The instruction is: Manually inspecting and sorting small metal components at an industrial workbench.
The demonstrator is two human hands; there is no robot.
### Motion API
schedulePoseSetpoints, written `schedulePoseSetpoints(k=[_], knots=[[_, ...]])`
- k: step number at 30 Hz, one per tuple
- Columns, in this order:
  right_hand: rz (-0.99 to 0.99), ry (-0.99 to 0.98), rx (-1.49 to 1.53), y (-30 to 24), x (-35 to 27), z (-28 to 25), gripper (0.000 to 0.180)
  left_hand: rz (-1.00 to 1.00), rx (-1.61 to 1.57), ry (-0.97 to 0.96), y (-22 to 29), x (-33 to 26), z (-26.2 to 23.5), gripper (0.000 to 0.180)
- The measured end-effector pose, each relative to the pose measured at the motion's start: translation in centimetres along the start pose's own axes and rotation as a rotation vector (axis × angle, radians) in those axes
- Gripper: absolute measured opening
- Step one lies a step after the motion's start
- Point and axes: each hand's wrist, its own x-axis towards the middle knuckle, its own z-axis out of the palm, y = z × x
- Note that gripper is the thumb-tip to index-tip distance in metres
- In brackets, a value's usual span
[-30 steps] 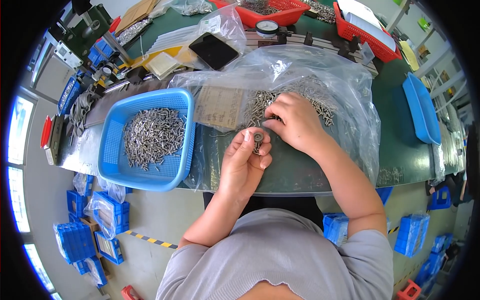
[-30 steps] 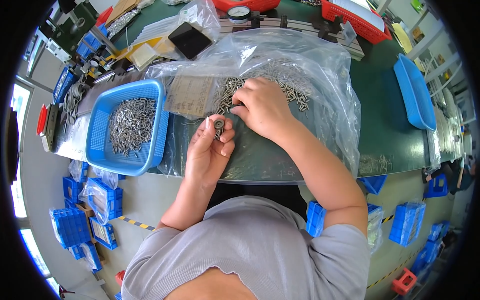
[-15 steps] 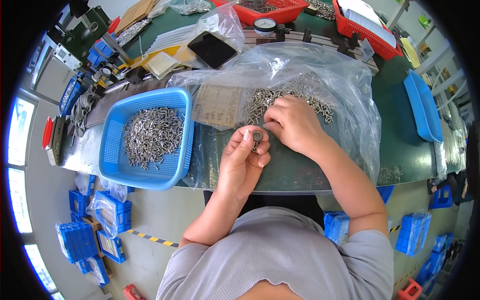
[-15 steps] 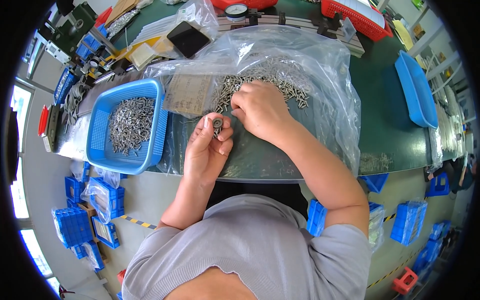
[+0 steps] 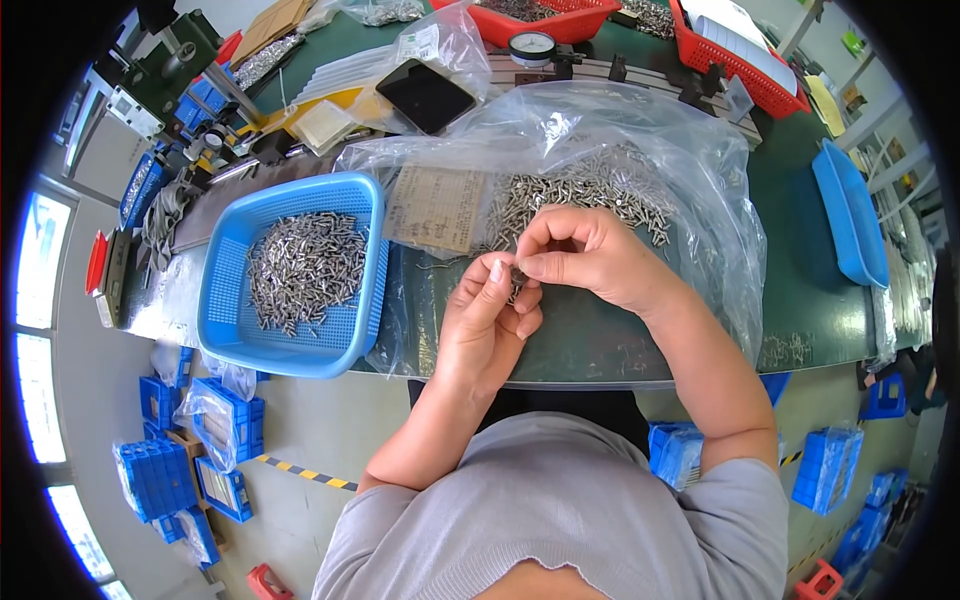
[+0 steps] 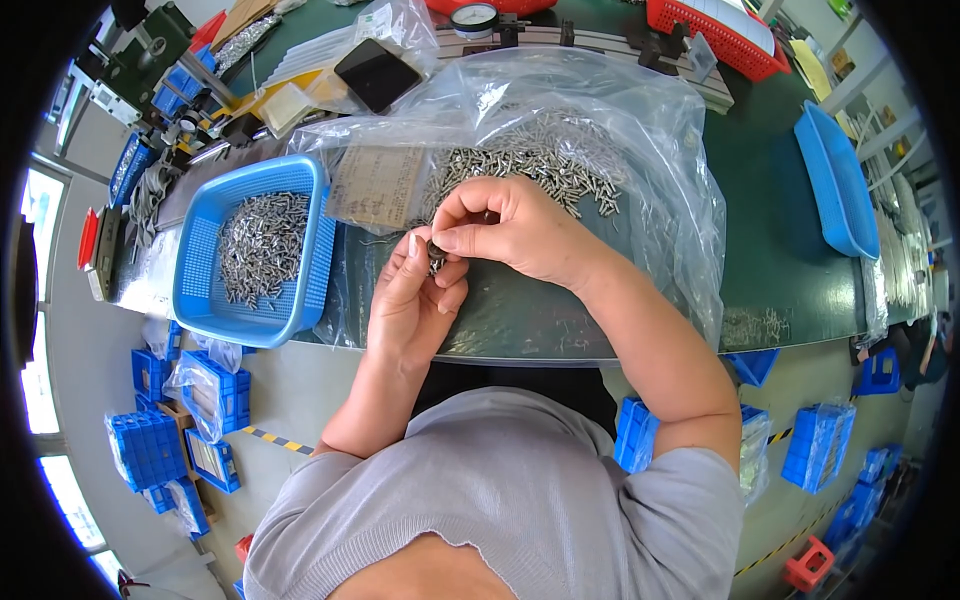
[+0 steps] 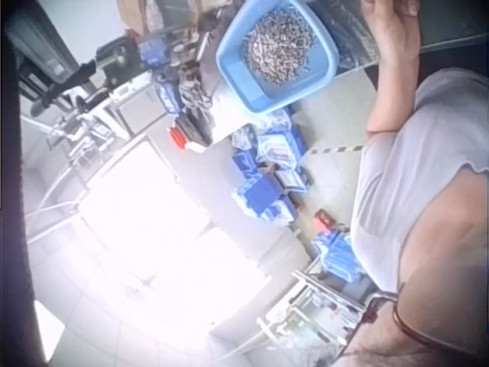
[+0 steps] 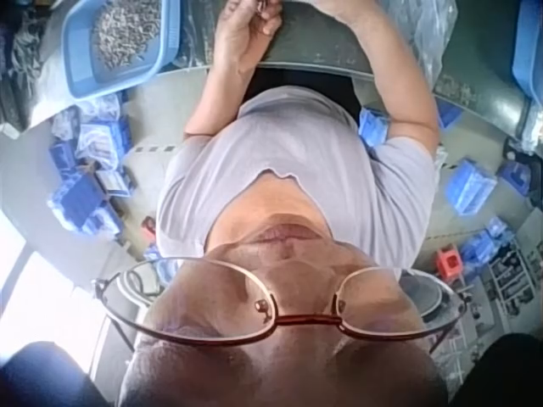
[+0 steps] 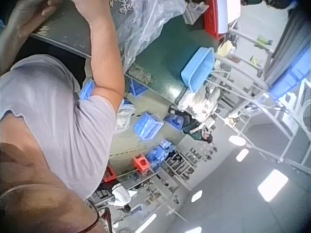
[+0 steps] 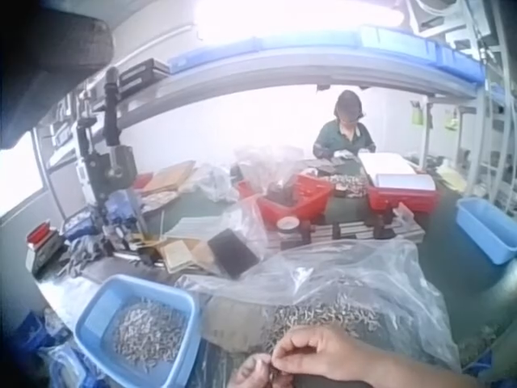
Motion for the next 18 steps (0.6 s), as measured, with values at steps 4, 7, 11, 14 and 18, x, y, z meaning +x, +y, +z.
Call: schedulePoseSetpoints(k=[4,7,11,14,18], knots=[[-0.031,0.002,-0.087,0.1,0.0,0.0,0.006,-0.021,0.001,0.012,0.1,0.1,0.1,0.017],[-0.051,0.004,-0.192,-0.6,0.1,0.4,0.007,-0.028,0.012,-0.023,0.1,0.1,-0.3,0.018],[-0.223,0.022,-0.41,-0.2,0.1,0.3,0.011,-0.055,0.036,-0.004,0.4,0.1,0.2,0.021],[-0.407,0.09,-0.555,0.2,0.1,0.2,0.014,-0.091,-0.004,-0.006,0.4,0.1,0.5,0.022],[-0.453,0.174,-0.651,0.4,0.3,0.3,0.013,-0.048,0.008,0.018,0.2,0.2,0.8,0.021]])
